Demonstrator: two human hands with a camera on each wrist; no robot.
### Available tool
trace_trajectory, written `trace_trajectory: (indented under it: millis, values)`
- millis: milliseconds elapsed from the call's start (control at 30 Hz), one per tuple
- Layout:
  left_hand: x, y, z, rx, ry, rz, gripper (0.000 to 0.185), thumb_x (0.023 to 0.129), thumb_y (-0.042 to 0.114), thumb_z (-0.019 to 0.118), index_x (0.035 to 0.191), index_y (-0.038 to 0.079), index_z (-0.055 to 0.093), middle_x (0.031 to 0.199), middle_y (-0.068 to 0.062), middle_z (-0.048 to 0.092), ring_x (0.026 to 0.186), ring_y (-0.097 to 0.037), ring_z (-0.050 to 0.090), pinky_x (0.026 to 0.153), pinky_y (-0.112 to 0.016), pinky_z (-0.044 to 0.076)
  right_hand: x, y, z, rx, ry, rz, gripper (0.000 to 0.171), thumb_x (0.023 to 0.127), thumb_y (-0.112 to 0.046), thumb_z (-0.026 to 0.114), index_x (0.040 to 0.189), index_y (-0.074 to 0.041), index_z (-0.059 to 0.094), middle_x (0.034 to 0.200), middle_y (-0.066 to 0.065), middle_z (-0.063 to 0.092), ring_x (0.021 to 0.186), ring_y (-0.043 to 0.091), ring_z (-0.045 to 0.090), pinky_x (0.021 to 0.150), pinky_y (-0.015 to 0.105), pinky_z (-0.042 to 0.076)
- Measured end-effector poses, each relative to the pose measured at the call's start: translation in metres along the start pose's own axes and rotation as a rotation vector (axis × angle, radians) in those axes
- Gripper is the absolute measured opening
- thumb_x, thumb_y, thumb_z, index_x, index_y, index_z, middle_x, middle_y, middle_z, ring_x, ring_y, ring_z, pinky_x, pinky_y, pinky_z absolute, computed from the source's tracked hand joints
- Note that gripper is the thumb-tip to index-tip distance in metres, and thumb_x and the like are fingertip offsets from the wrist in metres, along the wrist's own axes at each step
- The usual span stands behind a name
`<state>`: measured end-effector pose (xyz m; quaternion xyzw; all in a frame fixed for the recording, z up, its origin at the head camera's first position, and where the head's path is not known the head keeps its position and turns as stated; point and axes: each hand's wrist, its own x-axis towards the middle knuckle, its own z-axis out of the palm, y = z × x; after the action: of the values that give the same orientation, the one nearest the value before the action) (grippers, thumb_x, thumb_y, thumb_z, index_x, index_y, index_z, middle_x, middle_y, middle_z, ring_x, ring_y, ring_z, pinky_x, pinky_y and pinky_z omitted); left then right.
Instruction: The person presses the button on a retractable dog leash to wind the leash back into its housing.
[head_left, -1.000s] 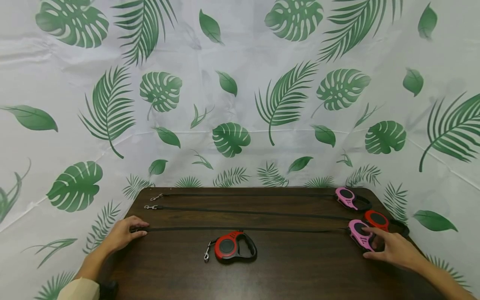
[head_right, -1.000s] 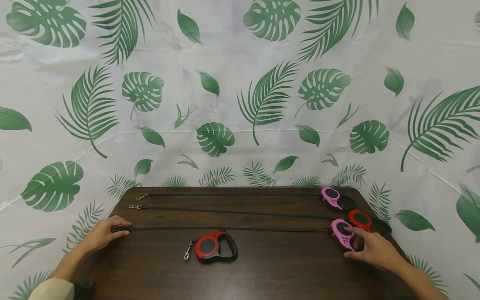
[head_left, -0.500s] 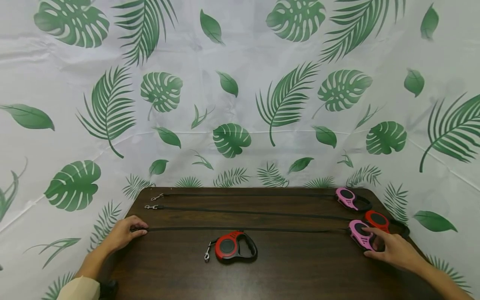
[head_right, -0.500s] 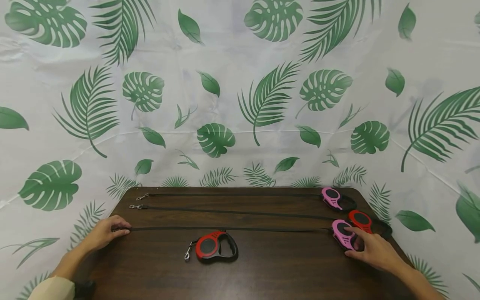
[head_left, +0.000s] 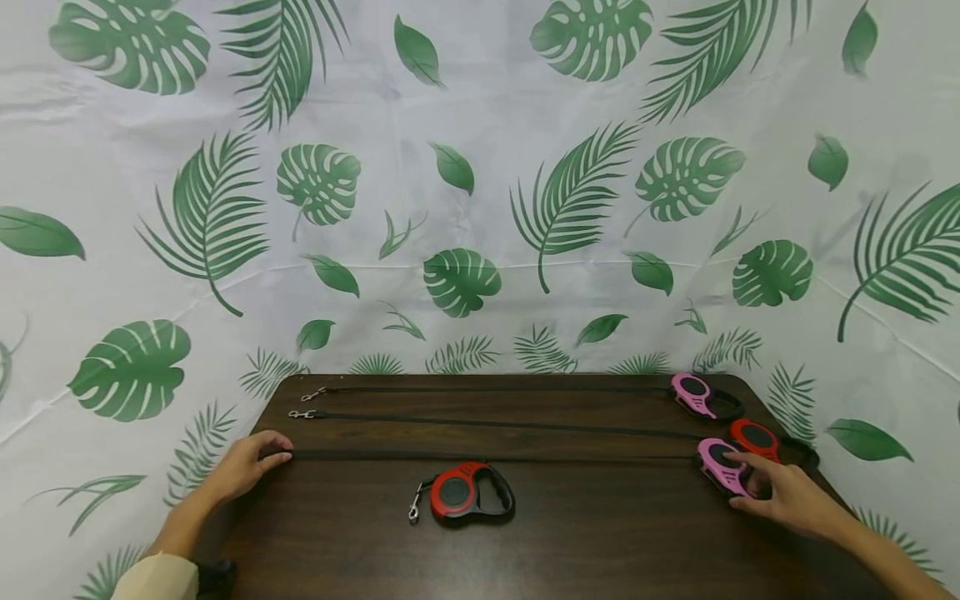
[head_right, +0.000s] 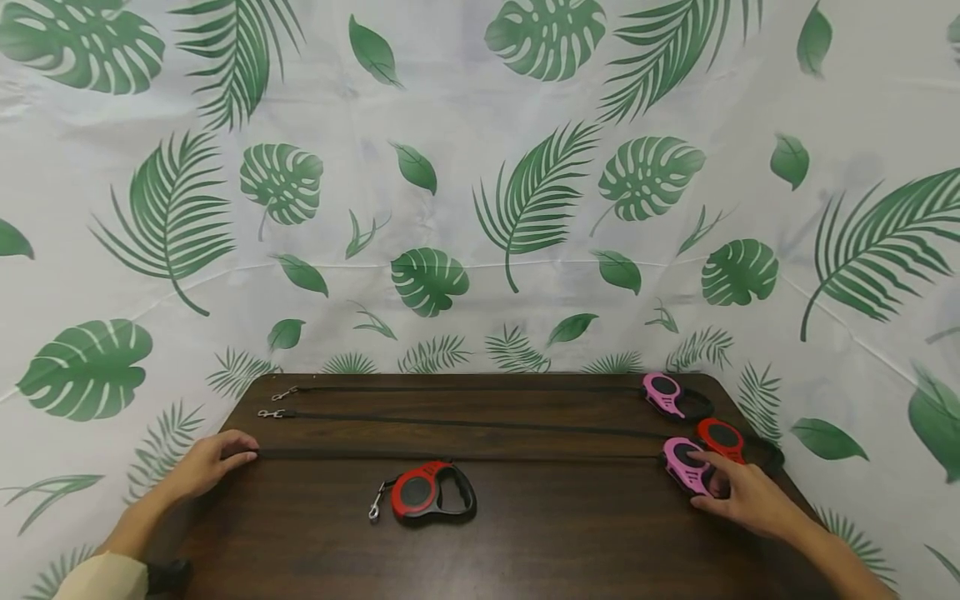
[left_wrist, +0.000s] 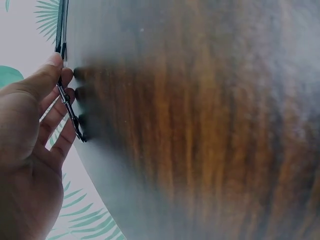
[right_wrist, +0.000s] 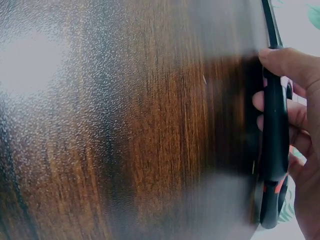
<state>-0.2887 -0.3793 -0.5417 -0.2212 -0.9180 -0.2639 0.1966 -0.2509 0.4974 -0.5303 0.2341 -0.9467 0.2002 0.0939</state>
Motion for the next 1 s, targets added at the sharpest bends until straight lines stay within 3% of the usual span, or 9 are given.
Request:
trace_trajectory:
  millis: [333, 600, 867, 1000]
  values:
    - [0.009, 0.006, -0.005, -0.067, -0.029, -0.06, 0.014, 0.088, -0.003, 0.081, 0.094, 0.005, 0.072, 0.086, 0.001, 0.073, 0.077, -0.002, 0.062, 0.065, -0.033, 0.054, 0.005, -0.003, -0.006, -0.025, 0.004, 0.098, 0.057, 0.085, -0.019, 0.088, 0.134, -0.002, 0.066, 0.072, -0.017, 0.045, 0.059, -0.004, 0.036, 0.053, 0.024, 0.031]
    - [0.014, 0.01, -0.01, -0.042, 0.025, -0.045, 0.014, 0.085, -0.004, 0.082, 0.092, 0.006, 0.074, 0.085, 0.0, 0.075, 0.078, -0.001, 0.065, 0.066, -0.036, 0.059, 0.011, -0.005, -0.012, -0.048, 0.075, 0.096, 0.047, 0.086, -0.022, 0.089, 0.128, -0.009, 0.071, 0.071, -0.013, 0.038, 0.06, -0.002, 0.031, 0.054, 0.025, 0.025]
    - [0.017, 0.01, -0.017, -0.02, 0.06, 0.002, 0.017, 0.083, -0.008, 0.082, 0.096, 0.001, 0.078, 0.089, -0.006, 0.078, 0.08, -0.002, 0.067, 0.067, -0.03, 0.059, 0.019, -0.01, -0.019, -0.093, 0.091, 0.146, 0.042, 0.085, -0.029, 0.09, 0.121, -0.01, 0.077, 0.081, -0.006, 0.058, 0.065, 0.002, 0.038, 0.058, 0.026, 0.03]
    - [0.016, 0.009, -0.02, -0.024, 0.06, 0.009, 0.018, 0.082, -0.008, 0.083, 0.096, 0.002, 0.079, 0.09, -0.007, 0.078, 0.08, 0.002, 0.065, 0.068, -0.021, 0.057, 0.024, -0.011, -0.026, -0.088, 0.107, 0.136, 0.036, 0.087, -0.025, 0.088, 0.117, -0.009, 0.078, 0.081, -0.003, 0.058, 0.06, 0.002, 0.037, 0.054, 0.025, 0.029]
